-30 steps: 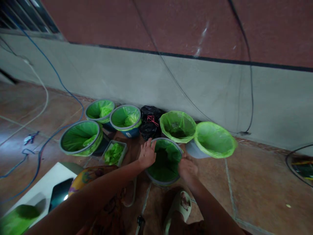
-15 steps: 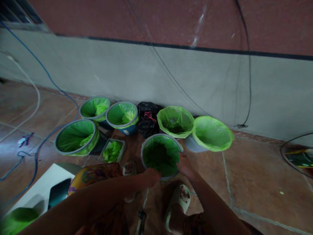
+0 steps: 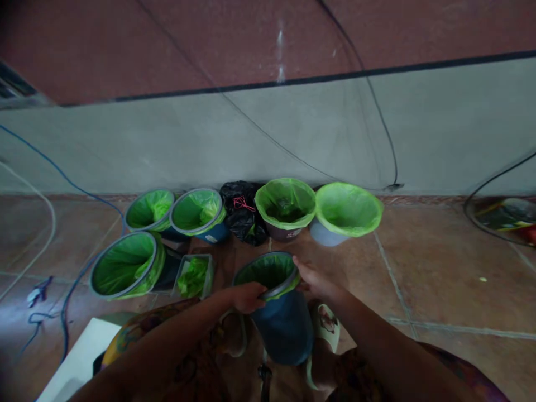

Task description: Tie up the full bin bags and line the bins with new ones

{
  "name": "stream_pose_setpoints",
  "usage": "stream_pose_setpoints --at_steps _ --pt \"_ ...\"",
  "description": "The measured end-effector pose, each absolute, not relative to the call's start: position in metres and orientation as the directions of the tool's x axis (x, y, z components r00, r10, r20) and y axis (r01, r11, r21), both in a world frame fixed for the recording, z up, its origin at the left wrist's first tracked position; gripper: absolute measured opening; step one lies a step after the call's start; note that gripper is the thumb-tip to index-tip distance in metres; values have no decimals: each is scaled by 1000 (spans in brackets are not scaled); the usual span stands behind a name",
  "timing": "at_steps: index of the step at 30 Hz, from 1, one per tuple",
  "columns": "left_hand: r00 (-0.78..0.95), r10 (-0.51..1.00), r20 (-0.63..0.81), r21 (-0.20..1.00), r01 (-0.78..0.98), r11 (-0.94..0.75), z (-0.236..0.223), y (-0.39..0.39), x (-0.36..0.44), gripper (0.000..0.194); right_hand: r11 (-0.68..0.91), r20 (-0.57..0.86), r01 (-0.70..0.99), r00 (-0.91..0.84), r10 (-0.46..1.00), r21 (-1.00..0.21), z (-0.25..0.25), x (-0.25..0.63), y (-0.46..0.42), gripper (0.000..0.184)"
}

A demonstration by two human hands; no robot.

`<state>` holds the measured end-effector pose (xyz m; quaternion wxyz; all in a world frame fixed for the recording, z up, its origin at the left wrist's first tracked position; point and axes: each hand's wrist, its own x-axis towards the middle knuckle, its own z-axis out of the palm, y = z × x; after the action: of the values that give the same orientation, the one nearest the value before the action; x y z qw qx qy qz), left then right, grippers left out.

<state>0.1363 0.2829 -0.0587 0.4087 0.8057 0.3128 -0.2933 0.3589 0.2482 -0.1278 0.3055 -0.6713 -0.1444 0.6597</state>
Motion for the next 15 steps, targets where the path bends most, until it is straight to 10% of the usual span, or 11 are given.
stream_pose_setpoints --at_steps 9,15 --pt "631 427 -648 511 776 -370 -47 284 129 17 -671 -751 -495 -55 658 -552 -98 321 251 12" --pt "533 539 -652 479 841 -251 -65 273 141 25 -703 -733 -246 47 679 -667 -105 321 251 22"
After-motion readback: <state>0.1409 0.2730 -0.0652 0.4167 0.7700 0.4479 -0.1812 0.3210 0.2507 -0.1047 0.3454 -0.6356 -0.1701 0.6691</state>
